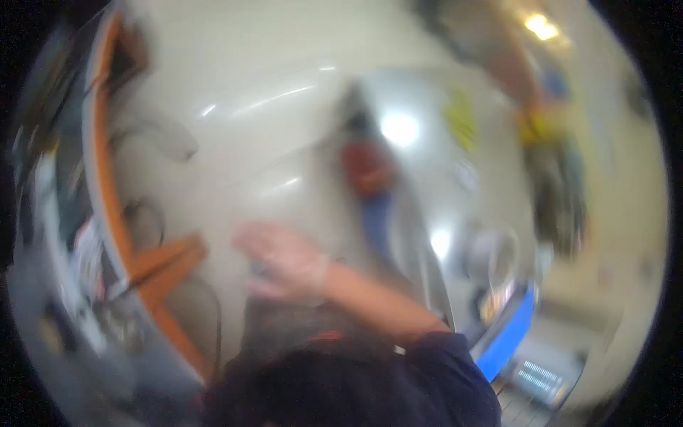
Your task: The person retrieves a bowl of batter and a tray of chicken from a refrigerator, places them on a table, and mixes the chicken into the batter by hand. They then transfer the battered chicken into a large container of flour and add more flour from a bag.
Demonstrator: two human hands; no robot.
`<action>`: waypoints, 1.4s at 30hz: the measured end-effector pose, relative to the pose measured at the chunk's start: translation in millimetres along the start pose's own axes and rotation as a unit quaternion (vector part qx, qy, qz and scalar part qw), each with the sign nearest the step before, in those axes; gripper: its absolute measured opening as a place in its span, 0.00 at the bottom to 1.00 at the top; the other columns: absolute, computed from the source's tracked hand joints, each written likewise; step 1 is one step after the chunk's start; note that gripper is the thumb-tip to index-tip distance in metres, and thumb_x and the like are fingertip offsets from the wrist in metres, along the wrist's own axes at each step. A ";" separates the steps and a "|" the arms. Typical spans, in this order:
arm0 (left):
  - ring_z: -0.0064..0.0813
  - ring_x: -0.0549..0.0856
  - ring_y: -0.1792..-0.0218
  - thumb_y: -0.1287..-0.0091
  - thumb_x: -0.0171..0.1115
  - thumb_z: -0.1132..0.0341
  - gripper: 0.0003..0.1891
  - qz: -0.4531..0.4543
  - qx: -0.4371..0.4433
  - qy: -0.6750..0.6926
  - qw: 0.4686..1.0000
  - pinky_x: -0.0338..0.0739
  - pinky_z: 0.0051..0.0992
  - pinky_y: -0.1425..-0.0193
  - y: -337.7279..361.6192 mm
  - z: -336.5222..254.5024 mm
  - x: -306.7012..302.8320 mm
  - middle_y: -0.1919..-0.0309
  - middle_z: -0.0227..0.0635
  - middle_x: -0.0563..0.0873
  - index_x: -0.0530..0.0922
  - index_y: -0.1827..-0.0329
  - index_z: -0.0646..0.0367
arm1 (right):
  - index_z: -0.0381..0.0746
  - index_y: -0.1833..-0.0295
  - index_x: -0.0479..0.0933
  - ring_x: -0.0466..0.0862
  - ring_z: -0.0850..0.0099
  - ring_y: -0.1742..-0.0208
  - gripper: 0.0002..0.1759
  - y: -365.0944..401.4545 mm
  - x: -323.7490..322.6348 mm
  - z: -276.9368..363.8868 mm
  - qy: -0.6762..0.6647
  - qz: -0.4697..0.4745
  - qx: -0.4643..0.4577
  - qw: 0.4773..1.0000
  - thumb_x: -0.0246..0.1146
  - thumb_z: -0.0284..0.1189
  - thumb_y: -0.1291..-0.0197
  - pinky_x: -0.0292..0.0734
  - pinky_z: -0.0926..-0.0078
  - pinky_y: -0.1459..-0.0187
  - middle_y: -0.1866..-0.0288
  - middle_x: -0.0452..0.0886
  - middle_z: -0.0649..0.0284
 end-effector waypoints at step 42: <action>0.41 0.77 0.44 0.34 0.60 0.69 0.24 0.478 -0.156 -0.697 0.511 0.75 0.35 0.37 184.8 268.1 639.1 0.43 0.49 0.72 0.63 0.40 0.76 | 0.39 0.64 0.81 0.84 0.55 0.60 0.08 487.9 26.3 -151.3 -0.025 -0.138 0.706 0.694 0.60 0.23 0.52 0.80 0.60 0.61 0.64 0.83 0.53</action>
Point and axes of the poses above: each hand's wrist, its own y-axis away from the middle knuckle, its own x-axis out of the palm, z = x × y, the point moved 1 cm from there along -y, towards the middle knuckle
